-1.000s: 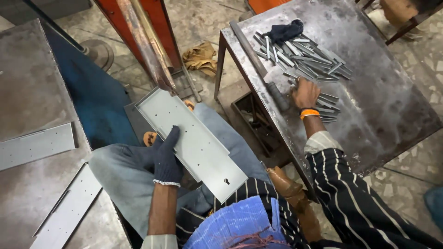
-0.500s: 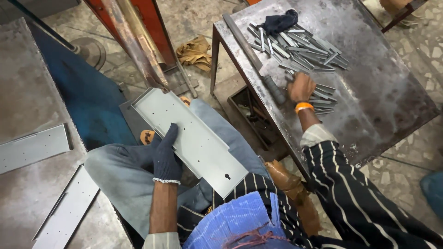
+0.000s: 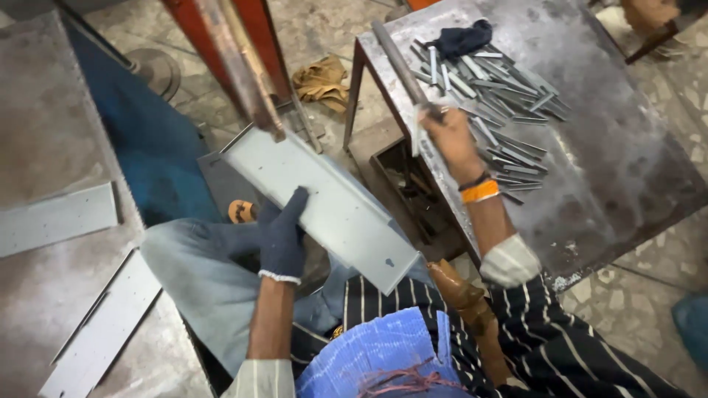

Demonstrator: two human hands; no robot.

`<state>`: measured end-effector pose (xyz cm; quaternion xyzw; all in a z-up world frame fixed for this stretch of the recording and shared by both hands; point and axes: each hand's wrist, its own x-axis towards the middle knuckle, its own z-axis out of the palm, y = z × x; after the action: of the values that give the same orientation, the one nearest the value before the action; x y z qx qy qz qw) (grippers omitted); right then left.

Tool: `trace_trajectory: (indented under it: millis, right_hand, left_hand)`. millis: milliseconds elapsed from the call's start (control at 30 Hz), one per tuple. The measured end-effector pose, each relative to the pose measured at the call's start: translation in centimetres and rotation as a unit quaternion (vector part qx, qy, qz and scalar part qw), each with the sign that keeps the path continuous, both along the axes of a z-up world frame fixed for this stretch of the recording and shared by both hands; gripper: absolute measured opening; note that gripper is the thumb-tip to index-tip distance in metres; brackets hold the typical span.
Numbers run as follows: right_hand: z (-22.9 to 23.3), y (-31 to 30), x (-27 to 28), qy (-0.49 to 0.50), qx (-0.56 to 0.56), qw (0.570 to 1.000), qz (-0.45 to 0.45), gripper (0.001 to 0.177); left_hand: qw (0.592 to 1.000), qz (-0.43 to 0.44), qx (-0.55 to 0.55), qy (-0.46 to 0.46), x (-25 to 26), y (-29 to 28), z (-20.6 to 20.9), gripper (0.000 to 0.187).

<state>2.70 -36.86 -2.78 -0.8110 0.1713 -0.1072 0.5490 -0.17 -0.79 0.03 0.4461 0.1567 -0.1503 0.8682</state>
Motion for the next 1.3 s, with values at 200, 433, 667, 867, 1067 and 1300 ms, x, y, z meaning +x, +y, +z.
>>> trace_trajectory:
  millis: [200,433,667,867,1067,1300]
  right_hand:
    - [6.8,15.7,-1.7,0.022,-0.097,0.970,0.223,0.021]
    - [12.4,21.2,-5.0,0.065,-0.190,0.964,0.174,0.043]
    - [11.1,22.0,-6.8,-0.089,-0.243,0.949,0.178,0.018]
    - [11.6,24.3,-8.1,-0.167,-0.337,0.901,0.217,0.024]
    - [12.2,24.0,-6.8,-0.203,-0.367,0.891,0.172,0.034]
    - [13.7,22.8,-5.9,-0.181,-0.356,0.905,0.148,0.026]
  left_hand:
    - [0.998,-0.034,0.020,-0.050,-0.8,-0.2,1.1,0.036]
    - [0.998,-0.005,0.007,-0.056,-2.1,0.7,2.4,0.039]
    - [0.987,0.020,0.117,-0.107,-2.4,1.2,1.0,0.034]
    - [0.969,0.065,0.206,-0.118,-3.1,2.2,2.6,0.033]
    - [0.960,0.072,0.243,-0.118,-3.5,3.5,4.4,0.034]
    - [0.962,0.041,0.213,-0.166,-2.7,4.6,7.6,0.032]
